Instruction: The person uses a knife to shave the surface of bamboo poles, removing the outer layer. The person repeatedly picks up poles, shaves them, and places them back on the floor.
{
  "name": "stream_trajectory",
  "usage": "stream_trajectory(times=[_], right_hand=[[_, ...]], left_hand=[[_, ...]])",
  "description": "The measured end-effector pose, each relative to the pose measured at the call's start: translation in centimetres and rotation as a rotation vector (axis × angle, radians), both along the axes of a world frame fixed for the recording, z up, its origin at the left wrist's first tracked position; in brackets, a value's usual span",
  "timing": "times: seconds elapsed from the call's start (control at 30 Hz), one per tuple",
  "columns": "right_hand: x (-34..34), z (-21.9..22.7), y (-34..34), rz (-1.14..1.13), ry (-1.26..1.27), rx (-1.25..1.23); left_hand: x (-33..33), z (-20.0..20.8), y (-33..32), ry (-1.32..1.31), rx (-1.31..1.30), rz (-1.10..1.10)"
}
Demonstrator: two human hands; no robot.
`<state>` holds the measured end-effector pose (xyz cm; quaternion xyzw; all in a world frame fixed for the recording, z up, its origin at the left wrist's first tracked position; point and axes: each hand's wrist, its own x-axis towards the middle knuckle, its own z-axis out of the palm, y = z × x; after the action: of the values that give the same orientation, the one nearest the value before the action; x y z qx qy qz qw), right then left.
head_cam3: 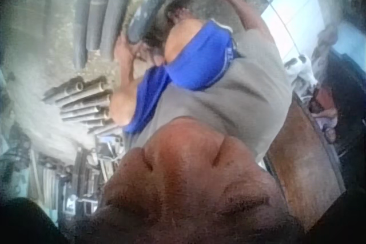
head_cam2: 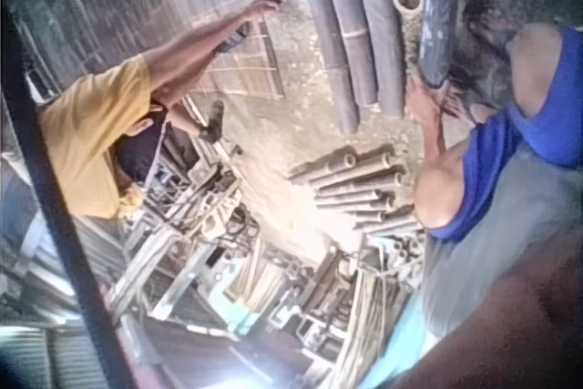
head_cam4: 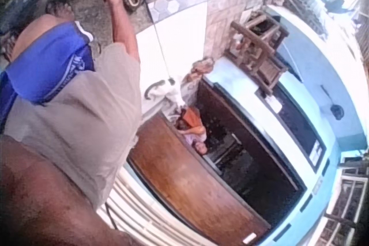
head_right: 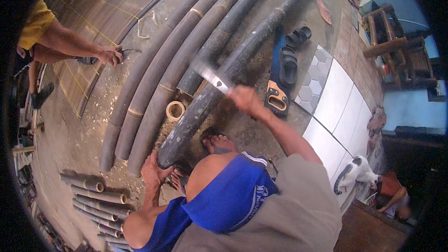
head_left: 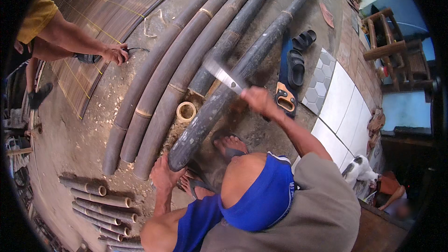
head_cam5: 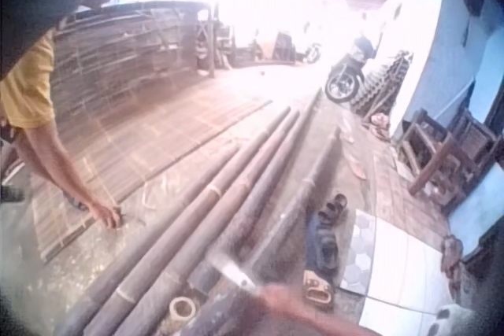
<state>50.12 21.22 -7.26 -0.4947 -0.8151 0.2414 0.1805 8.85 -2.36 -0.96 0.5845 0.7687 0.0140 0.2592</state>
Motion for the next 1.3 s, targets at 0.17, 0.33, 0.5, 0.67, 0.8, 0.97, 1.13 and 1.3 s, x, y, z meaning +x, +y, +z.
stream_trajectory(times=[0.17,0.33,0.5,0.67,0.8,0.97,1.13,1.3], right_hand=[[-0.5,2.3,1.6,-0.473,0.239,-0.373],[-1.1,1.4,-0.6,-0.285,0.106,-0.384],[-0.5,2.5,2.8,-0.466,0.267,-0.573],[-1.6,2.4,-0.3,-0.044,0.069,-0.212],[-1.1,2.1,1.1,-0.464,0.256,-0.57],[-1.8,3.5,1.0,-0.36,0.195,-0.513],[-2.2,-0.1,-2.1,0.016,0.121,-0.19],[-2.3,3.7,2.1,-0.632,0.387,-0.623]], left_hand=[[-0.5,0.2,-0.1,-0.044,-0.038,0.026],[-0.6,2.4,1.2,-0.128,-0.178,0.085],[-0.5,1.4,0.2,-0.141,-0.097,0.06],[-0.5,2.2,0.8,-0.162,-0.109,0.08],[-0.8,2.4,1.5,-0.206,-0.178,0.091],[-1.6,2.1,1.6,-0.188,-0.238,0.127],[-1.7,2.4,2.4,-0.263,-0.265,0.13],[-0.7,0.8,0.3,-0.054,-0.072,0.088]])
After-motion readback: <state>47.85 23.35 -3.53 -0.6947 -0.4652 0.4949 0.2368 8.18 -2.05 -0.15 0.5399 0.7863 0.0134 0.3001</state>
